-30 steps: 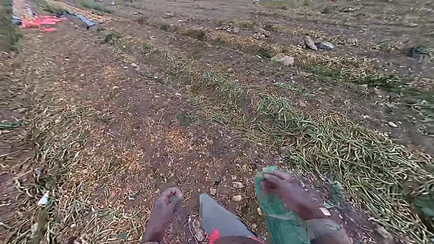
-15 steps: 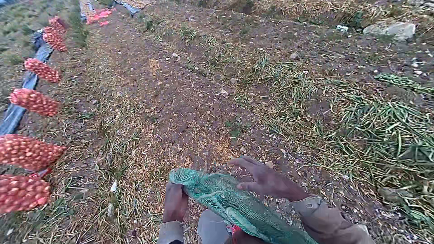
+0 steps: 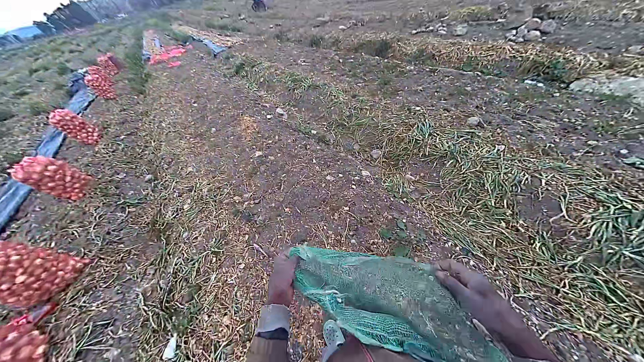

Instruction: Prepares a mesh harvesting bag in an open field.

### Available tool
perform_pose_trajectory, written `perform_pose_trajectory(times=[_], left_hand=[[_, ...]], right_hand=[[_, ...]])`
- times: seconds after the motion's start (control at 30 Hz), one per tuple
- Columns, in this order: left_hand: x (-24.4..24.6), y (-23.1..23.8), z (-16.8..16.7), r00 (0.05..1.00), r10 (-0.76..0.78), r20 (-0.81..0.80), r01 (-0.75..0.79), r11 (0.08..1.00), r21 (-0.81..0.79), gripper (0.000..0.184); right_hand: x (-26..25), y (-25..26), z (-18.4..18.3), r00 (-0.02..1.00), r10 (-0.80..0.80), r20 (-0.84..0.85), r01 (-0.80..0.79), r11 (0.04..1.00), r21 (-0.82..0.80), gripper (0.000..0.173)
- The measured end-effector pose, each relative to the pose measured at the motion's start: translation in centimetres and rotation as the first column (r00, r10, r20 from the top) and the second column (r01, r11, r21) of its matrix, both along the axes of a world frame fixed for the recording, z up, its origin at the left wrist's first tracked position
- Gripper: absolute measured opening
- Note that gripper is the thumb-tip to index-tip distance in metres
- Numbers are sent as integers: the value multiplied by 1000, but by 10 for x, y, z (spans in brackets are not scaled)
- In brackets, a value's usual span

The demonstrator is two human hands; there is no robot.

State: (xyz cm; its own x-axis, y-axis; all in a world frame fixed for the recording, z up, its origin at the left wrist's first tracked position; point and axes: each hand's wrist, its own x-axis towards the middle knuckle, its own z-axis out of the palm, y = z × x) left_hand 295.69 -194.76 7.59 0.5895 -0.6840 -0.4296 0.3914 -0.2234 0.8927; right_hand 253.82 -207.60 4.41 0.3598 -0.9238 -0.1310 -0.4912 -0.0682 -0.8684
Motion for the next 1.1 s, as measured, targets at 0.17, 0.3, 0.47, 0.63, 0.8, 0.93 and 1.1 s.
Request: perform_pose_trajectory(times=[0.17, 0.3, 0.47, 0.63, 0.8, 0.93, 1.1], left_hand=[[145, -46, 4, 998, 18, -58, -17, 1000, 4, 20], [284, -94, -10, 986, 166, -24, -165, 986, 29, 18], [452, -155, -23, 970, 204, 131, -215, 973, 79, 18], [595, -205, -7, 934, 318, 161, -337, 935, 111, 20], [695, -273, 3, 922, 387, 0, -385, 917, 102, 21], [765, -338, -13, 911, 388, -139, -374, 920, 114, 19], [871, -396, -34, 897, 383, -220, -368, 924, 108, 25]], right_hand=[[136, -96, 53, 988, 152, 14, -152, 988, 18, 33], [257, -174, 70, 723, 683, -104, -600, 695, 397, 49], [445, -282, 33, 685, 704, -186, -612, 695, 378, 25], [630, -394, 14, 836, 533, -133, -524, 846, 95, 15], [775, -418, 25, 818, 372, -438, -522, 801, -295, 13], [854, -409, 24, 918, 253, -304, -292, 953, -87, 12], [926, -367, 33, 884, -45, 466, -257, 786, 562, 23]])
